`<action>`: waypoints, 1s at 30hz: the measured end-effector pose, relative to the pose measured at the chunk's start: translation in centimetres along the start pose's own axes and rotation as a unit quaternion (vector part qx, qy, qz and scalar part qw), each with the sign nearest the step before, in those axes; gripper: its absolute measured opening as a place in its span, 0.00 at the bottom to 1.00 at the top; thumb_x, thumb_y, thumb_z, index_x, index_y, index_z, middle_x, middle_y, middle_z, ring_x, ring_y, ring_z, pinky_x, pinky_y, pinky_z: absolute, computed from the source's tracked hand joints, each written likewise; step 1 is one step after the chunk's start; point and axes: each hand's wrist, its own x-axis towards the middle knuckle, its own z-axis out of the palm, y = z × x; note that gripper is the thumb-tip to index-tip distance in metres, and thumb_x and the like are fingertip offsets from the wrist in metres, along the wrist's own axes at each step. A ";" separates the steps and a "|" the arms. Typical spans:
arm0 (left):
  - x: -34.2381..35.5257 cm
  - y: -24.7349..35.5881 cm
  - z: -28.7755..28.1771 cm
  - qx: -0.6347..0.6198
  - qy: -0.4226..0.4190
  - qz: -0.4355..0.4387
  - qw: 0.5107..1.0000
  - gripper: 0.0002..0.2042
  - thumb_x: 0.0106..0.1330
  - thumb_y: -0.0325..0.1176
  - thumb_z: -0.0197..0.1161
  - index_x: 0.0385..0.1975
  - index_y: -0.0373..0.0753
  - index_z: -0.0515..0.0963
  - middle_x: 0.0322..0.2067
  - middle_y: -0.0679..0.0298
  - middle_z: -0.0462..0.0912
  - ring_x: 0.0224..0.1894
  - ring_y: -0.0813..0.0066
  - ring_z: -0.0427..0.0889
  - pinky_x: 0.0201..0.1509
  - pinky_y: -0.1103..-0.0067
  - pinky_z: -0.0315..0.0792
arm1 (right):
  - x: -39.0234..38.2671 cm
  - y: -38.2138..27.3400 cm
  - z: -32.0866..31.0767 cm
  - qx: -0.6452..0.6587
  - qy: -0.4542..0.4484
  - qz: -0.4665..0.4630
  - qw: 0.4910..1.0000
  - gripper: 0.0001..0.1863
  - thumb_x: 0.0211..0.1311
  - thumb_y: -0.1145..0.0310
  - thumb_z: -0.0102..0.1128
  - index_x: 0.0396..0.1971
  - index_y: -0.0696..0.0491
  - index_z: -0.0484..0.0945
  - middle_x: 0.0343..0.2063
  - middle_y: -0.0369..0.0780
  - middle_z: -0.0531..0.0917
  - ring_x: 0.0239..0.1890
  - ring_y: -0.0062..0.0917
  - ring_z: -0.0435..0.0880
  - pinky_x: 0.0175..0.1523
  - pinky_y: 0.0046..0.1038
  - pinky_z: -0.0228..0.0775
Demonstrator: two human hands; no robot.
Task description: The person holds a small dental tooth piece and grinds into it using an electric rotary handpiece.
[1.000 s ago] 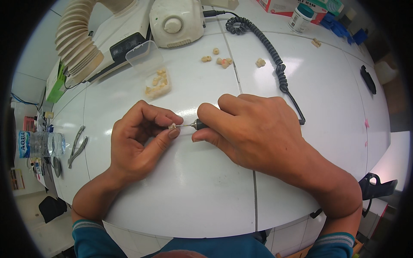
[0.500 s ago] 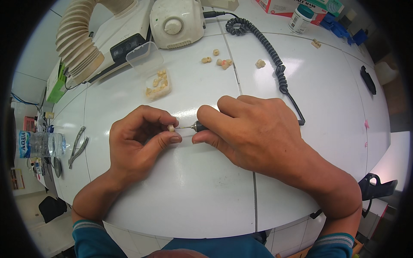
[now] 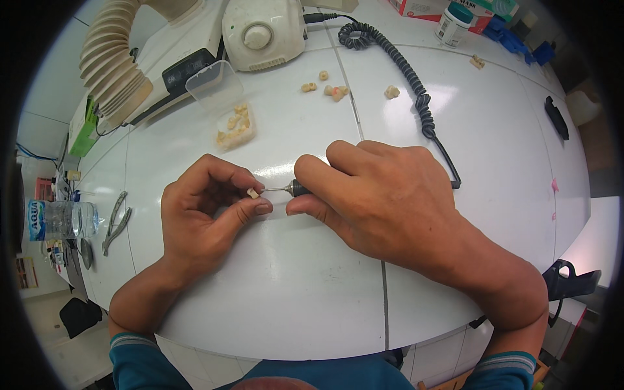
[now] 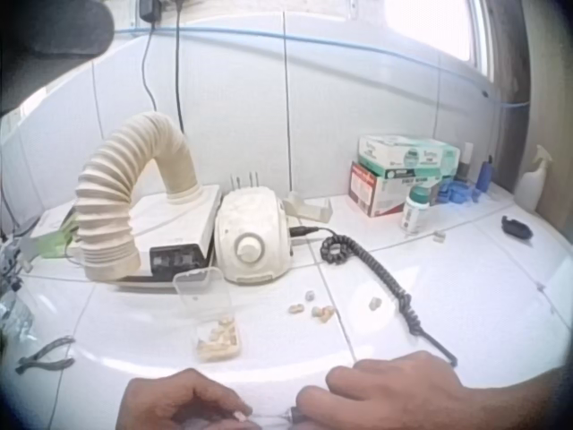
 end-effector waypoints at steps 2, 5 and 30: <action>0.1 -0.3 0.0 -0.004 0.001 0.012 1.000 0.11 0.72 0.15 0.73 0.49 0.31 0.80 0.46 0.58 0.88 0.50 0.74 0.91 0.58 0.76 0.88 | 0.0 0.0 -0.1 -0.002 0.002 0.001 1.000 0.18 0.74 0.47 0.72 0.39 0.46 0.82 0.26 0.33 0.78 0.28 0.28 0.87 0.26 0.33 0.73; 0.2 -0.4 0.0 -0.005 -0.001 0.022 1.000 0.11 0.72 0.14 0.73 0.49 0.31 0.80 0.45 0.58 0.88 0.49 0.74 0.91 0.57 0.76 0.87 | 0.0 0.1 -0.1 -0.003 -0.001 -0.001 1.000 0.17 0.74 0.47 0.72 0.39 0.45 0.82 0.26 0.33 0.78 0.27 0.28 0.87 0.26 0.33 0.72; 0.3 0.0 0.6 0.004 0.057 0.045 0.997 0.08 0.68 0.23 0.80 0.37 0.34 0.84 0.31 0.64 0.90 0.31 0.80 0.88 0.36 0.80 0.81 | 0.0 -0.3 -0.5 -0.014 0.004 0.000 1.000 0.17 0.73 0.47 0.73 0.39 0.44 0.82 0.27 0.33 0.80 0.30 0.26 0.88 0.27 0.32 0.74</action>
